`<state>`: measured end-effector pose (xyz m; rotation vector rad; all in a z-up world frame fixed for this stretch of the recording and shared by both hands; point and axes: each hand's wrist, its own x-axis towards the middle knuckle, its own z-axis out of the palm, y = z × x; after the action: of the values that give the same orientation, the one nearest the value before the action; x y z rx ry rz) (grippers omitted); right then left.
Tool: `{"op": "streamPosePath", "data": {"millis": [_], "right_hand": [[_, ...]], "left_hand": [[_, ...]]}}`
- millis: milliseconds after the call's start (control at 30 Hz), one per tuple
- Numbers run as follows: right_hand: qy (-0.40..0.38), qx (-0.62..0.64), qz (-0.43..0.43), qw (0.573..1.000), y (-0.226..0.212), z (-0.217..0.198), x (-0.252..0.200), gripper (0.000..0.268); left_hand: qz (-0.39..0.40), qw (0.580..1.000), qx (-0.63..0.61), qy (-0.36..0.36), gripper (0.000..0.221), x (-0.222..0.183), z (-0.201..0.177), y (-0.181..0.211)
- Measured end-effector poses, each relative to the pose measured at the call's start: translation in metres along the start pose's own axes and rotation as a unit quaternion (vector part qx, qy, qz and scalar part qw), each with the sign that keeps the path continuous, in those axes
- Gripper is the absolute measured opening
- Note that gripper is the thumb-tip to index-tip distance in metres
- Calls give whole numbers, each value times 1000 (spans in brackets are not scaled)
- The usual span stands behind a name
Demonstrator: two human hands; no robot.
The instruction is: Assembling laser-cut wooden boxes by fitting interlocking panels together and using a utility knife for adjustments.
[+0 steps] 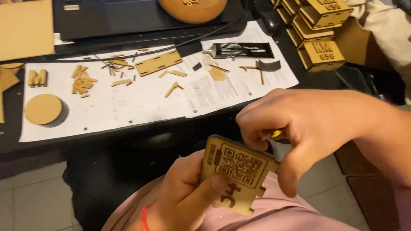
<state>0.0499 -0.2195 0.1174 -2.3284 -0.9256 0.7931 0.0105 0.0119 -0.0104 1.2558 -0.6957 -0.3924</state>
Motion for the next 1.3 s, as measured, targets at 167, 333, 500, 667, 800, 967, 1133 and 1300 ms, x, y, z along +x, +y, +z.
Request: {"op": "streamPosePath", "data": {"millis": [167, 333, 500, 667, 800, 967, 1133, 1300], "right_hand": [[-30, 31, -94, 995, -10, -1, 4, 67], [-37, 37, -135, 989, -14, 3, 0, 72], [-34, 55, -142, 988, -18, 4, 2, 61], [-40, 81, -158, 983, -19, 5, 4, 65], [-37, 88, -168, 981, -19, 7, 4, 61], [-27, 86, -169, 981, -16, 9, 2, 57], [-17, 78, -175, 981, -14, 10, 0, 54], [-29, 93, -186, 978, -10, 10, -1, 49]], "left_hand": [[1, 994, -78, -79, 42, 7, -2, 6], [5, 989, -90, -115, 40, 13, -1, 11], [0, 990, -69, -124, 41, 13, -1, 6], [-11, 991, -57, -121, 46, 13, 1, 3], [29, 987, -102, -124, 38, 13, 0, 7], [18, 991, -74, -113, 38, 11, -1, 3], [19, 993, -46, -108, 37, 11, -2, 2], [14, 992, -74, -102, 35, 11, -2, 5]]}}
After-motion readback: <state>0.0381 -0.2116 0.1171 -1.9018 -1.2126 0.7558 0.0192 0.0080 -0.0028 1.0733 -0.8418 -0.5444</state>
